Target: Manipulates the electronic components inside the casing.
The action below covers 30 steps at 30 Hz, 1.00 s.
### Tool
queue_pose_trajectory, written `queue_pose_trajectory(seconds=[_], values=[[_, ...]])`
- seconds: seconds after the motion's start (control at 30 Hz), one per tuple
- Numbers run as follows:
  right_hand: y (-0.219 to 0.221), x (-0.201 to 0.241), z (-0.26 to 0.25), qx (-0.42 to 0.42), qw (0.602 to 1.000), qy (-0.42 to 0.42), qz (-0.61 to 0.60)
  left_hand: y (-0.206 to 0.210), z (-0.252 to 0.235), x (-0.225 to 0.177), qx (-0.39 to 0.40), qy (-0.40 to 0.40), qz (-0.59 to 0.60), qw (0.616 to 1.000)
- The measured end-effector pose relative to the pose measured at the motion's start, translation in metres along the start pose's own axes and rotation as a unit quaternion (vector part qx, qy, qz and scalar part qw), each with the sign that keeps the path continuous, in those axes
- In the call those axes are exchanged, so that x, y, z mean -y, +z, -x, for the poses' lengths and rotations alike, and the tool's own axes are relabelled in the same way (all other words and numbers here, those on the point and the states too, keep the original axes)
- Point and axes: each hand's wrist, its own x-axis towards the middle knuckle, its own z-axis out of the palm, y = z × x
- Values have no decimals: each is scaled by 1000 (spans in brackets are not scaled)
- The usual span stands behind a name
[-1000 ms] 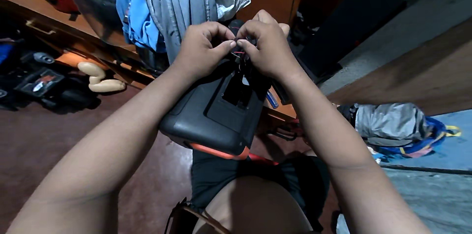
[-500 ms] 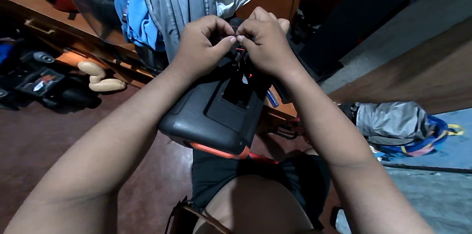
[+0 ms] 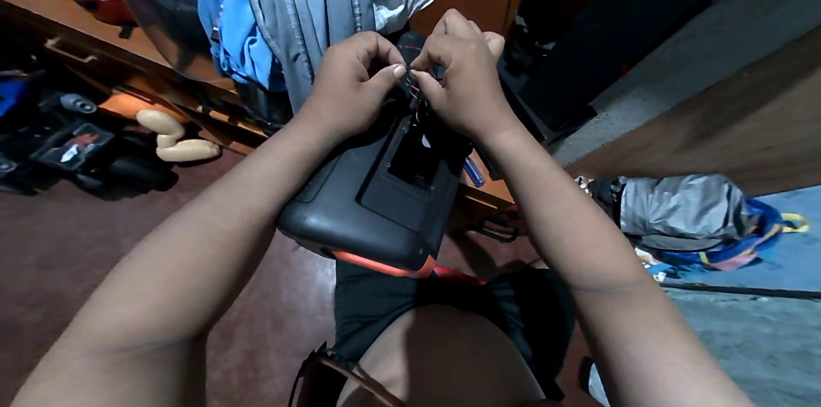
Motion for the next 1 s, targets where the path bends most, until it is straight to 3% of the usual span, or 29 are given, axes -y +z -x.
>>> queue_pose_trajectory(seconds=[0.1,0.4,0.57,0.73,1.0], values=[[1,0,1,-5,1000,-4,-1,1,0,4,-16,14,55,998],[6,7,-4,-14,1000,-19,0,5,-1,0,-68,-51,108,991],[3,6,-4,-3,1000,-4,13,-3,-3,6,-113,-62,73,989],[4,3,-3,-7,1000,-10,28,-3,-1,1,-46,-22,-31,998],[-1,0,-2,-6,1000,-10,27,-3,1,3,-16,36,-56,998]])
